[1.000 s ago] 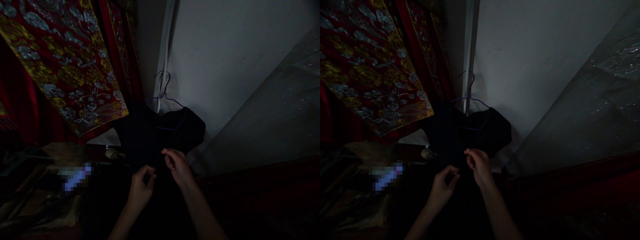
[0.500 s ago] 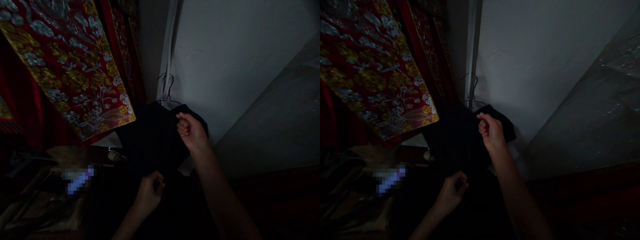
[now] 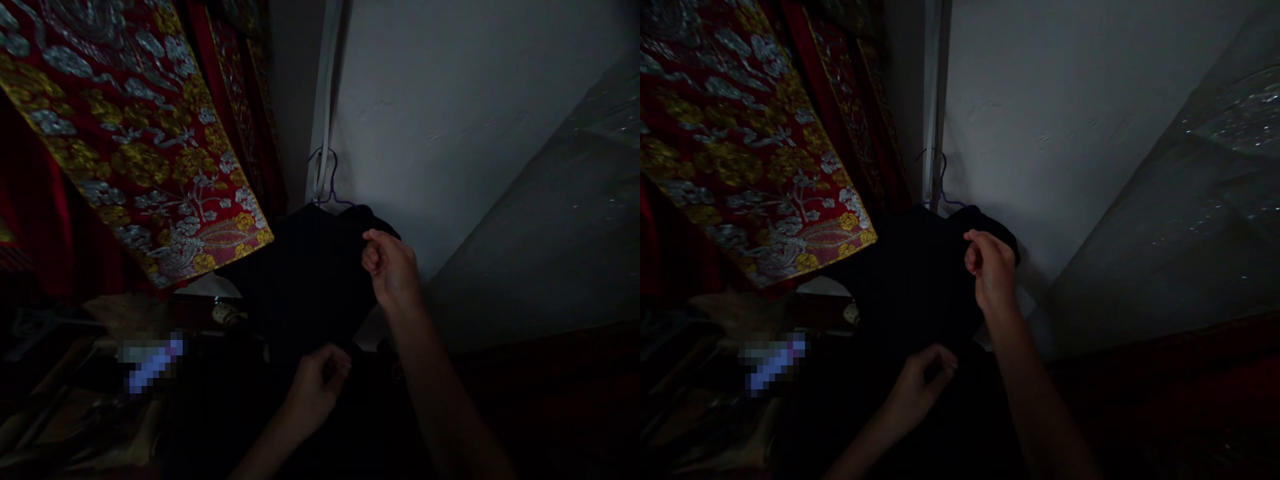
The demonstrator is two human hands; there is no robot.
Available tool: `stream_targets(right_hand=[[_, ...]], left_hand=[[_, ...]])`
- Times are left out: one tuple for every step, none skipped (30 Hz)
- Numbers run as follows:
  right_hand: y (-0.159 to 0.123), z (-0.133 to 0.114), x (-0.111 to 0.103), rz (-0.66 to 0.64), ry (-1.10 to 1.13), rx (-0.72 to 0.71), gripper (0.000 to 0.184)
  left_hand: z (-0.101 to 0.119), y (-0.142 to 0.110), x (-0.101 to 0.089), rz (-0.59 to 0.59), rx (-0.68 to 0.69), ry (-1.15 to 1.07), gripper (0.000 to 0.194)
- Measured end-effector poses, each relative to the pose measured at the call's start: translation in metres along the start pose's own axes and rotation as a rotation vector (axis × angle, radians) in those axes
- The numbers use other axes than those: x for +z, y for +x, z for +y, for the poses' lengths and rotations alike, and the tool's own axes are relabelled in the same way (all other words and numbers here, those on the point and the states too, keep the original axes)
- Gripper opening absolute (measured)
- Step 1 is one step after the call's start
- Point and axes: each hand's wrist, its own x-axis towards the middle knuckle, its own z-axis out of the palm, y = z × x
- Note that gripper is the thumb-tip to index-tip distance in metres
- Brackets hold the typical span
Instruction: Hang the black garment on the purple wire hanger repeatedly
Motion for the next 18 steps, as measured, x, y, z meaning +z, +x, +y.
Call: stream_targets(right_hand=[[0.0, 0.0, -0.003, 0.005, -0.002, -0.004, 0.017], [0.0, 0.0, -0.006, 0.01, -0.005, -0.005, 0.017], [0.0, 0.0, -0.009, 0.013, -0.009, -0.004, 0.017], [-0.001, 0.001, -0.011, 0.015, -0.011, -0.003, 0.016], [-0.001, 0.002, -0.013, 0.016, -0.011, -0.003, 0.016], [-0.002, 0.003, -0.014, 0.017, -0.009, -0.006, 0.015], [-0.003, 0.004, -0.015, 0.02, -0.006, -0.012, 0.015], [-0.003, 0.005, -0.016, 0.025, -0.003, -0.021, 0.014], [-0.003, 0.006, -0.016, 0.031, -0.004, -0.035, 0.013], [-0.003, 0.007, -0.017, 0.04, -0.007, -0.051, 0.012], [-0.003, 0.007, -0.017, 0.049, -0.011, -0.065, 0.011], [-0.002, 0.007, -0.018, 0.057, -0.015, -0.075, 0.01], [-0.002, 0.008, -0.018, 0.062, -0.018, -0.081, 0.01], [-0.001, 0.008, -0.019, 0.064, -0.021, -0.083, 0.01], [0.0, 0.008, -0.02, 0.062, -0.025, -0.084, 0.01], [0.0, 0.008, -0.02, 0.06, -0.029, -0.086, 0.011], [0.0, 0.008, -0.02, 0.057, -0.033, -0.088, 0.011], [0.0, 0.009, -0.02, 0.052, -0.035, -0.092, 0.011]], left_hand=[[0.005, 0.005, -0.008, 0.012, 0.019, -0.007, 0.014], [0.011, 0.011, -0.018, 0.037, 0.049, -0.002, 0.014], [0.018, 0.018, -0.029, 0.073, 0.09, 0.008, 0.014], [0.026, 0.025, -0.04, 0.111, 0.14, 0.021, 0.014], [0.036, 0.033, -0.051, 0.151, 0.193, 0.04, 0.014], [0.046, 0.041, -0.062, 0.192, 0.252, 0.065, 0.015], [0.058, 0.048, -0.071, 0.226, 0.316, 0.102, 0.017], [0.069, 0.056, -0.08, 0.259, 0.384, 0.147, 0.019], [0.081, 0.063, -0.088, 0.286, 0.458, 0.201, 0.021], [0.092, 0.069, -0.096, 0.311, 0.535, 0.26, 0.023], [0.101, 0.076, -0.103, 0.338, 0.603, 0.323, 0.024], [0.109, 0.081, -0.111, 0.365, 0.65, 0.383, 0.025], [0.113, 0.087, -0.118, 0.393, 0.674, 0.428, 0.026], [0.116, 0.092, -0.126, 0.421, 0.672, 0.456, 0.026], [0.115, 0.096, -0.135, 0.446, 0.65, 0.466, 0.028], [0.113, 0.099, -0.143, 0.472, 0.619, 0.46, 0.029], [0.109, 0.102, -0.151, 0.497, 0.582, 0.445, 0.031], [0.104, 0.104, -0.159, 0.521, 0.547, 0.429, 0.032]])
